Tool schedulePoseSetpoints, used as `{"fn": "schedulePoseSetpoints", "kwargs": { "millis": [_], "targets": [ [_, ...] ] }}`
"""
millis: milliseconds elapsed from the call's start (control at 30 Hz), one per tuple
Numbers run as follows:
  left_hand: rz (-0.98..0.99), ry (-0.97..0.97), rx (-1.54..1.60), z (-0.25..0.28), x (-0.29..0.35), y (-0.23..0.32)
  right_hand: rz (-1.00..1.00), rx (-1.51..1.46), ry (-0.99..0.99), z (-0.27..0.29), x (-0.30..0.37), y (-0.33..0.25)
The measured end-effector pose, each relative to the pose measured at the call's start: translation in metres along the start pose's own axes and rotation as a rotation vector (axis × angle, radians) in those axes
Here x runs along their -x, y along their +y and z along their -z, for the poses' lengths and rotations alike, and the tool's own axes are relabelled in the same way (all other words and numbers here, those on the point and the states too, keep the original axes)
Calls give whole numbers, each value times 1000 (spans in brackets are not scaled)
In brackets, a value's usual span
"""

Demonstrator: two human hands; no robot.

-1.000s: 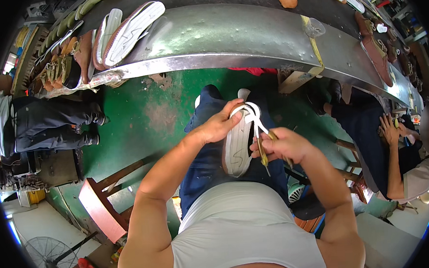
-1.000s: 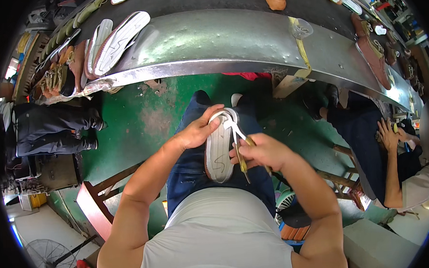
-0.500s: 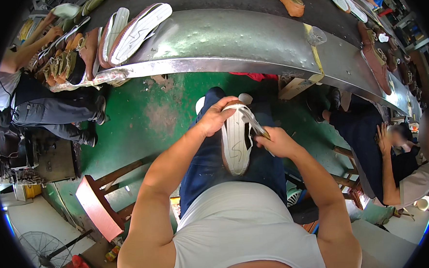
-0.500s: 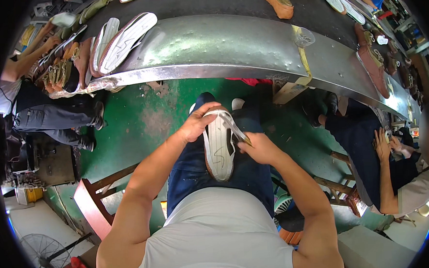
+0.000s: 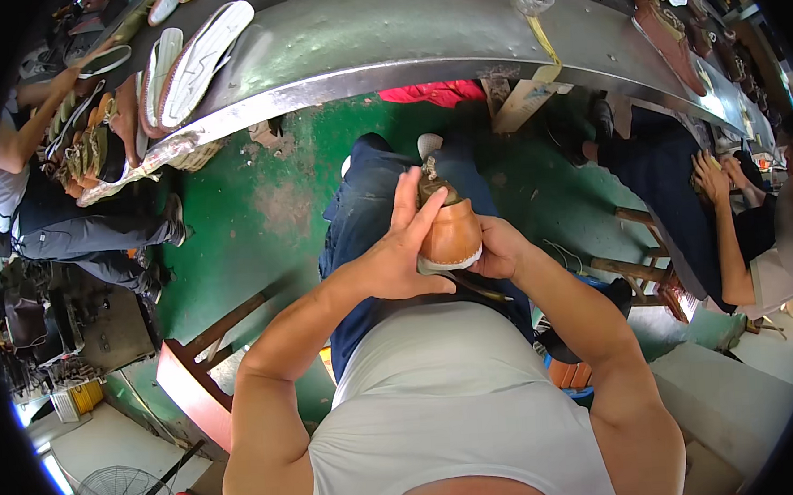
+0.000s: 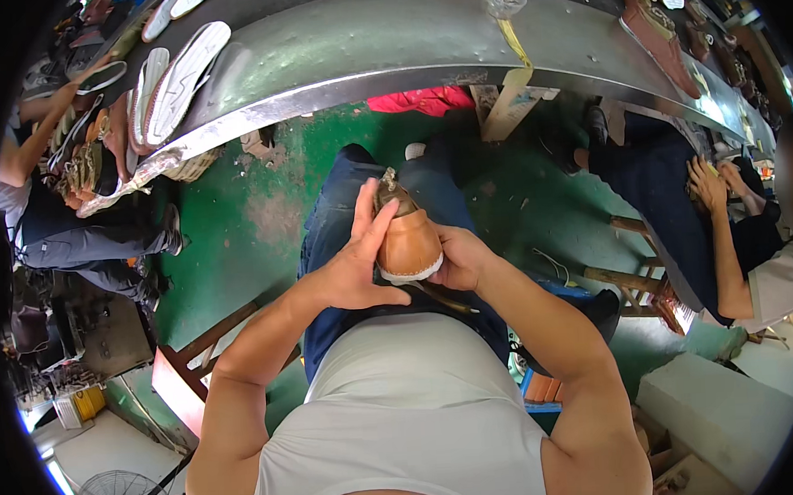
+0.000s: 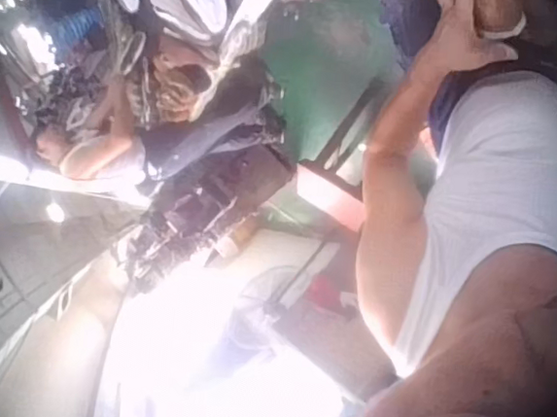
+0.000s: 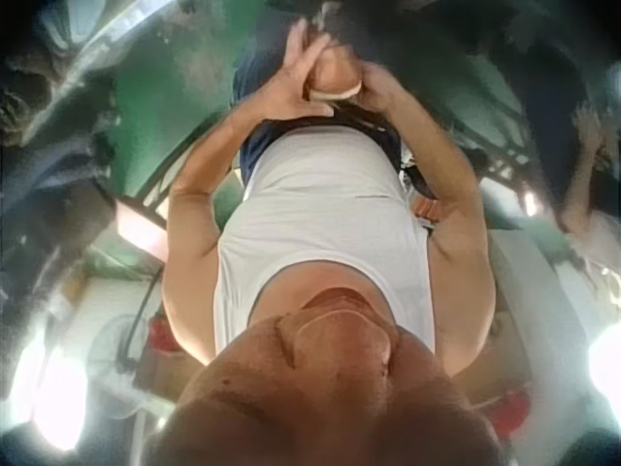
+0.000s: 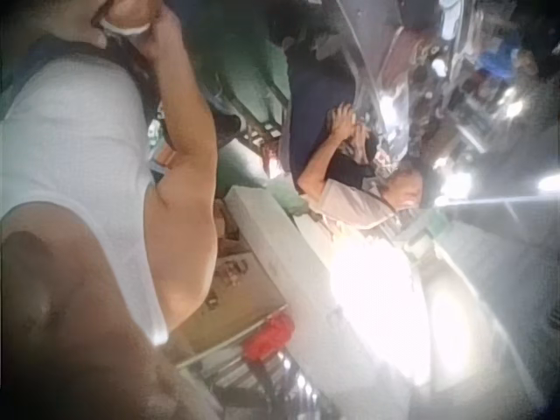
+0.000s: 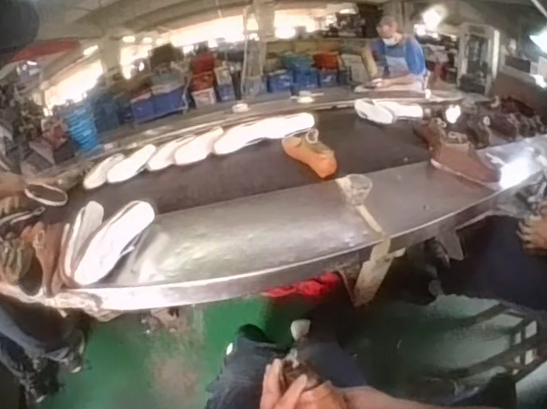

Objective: Manufacturing shoes by lasting the upper material onto the sole and hammering it into place.

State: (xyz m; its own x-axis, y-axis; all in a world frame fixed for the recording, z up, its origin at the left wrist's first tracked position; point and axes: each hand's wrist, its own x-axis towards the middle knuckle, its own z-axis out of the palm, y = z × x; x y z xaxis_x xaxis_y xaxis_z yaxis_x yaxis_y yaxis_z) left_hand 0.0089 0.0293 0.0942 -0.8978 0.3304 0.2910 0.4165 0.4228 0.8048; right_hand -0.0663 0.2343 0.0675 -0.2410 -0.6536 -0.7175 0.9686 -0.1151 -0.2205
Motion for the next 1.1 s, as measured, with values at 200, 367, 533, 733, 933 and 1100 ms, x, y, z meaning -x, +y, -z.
{"fn": "schedulePoseSetpoints", "kwargs": {
  "millis": [200, 367, 533, 733, 933, 1100],
  "targets": [
    [525, 351, 296, -55, -5, -1, 9, 171, 203, 1, -3, 43],
    [315, 576, 396, -67, -5, -11, 21, -34, 270, -23, 11, 51],
    [339, 432, 457, -62, -7, -11, 30, -43, 336, -17, 17, 53],
    [305, 472, 368, -57, -23, -20, 89, 733, 217, 13, 37, 27],
    [403, 527, 498, -64, -40, -27, 499, 1483, -35, -17, 78, -8],
    [474, 536, 609, -62, -40, -38, 665, 2038, 245, -39, 69, -15]
  ]
}}
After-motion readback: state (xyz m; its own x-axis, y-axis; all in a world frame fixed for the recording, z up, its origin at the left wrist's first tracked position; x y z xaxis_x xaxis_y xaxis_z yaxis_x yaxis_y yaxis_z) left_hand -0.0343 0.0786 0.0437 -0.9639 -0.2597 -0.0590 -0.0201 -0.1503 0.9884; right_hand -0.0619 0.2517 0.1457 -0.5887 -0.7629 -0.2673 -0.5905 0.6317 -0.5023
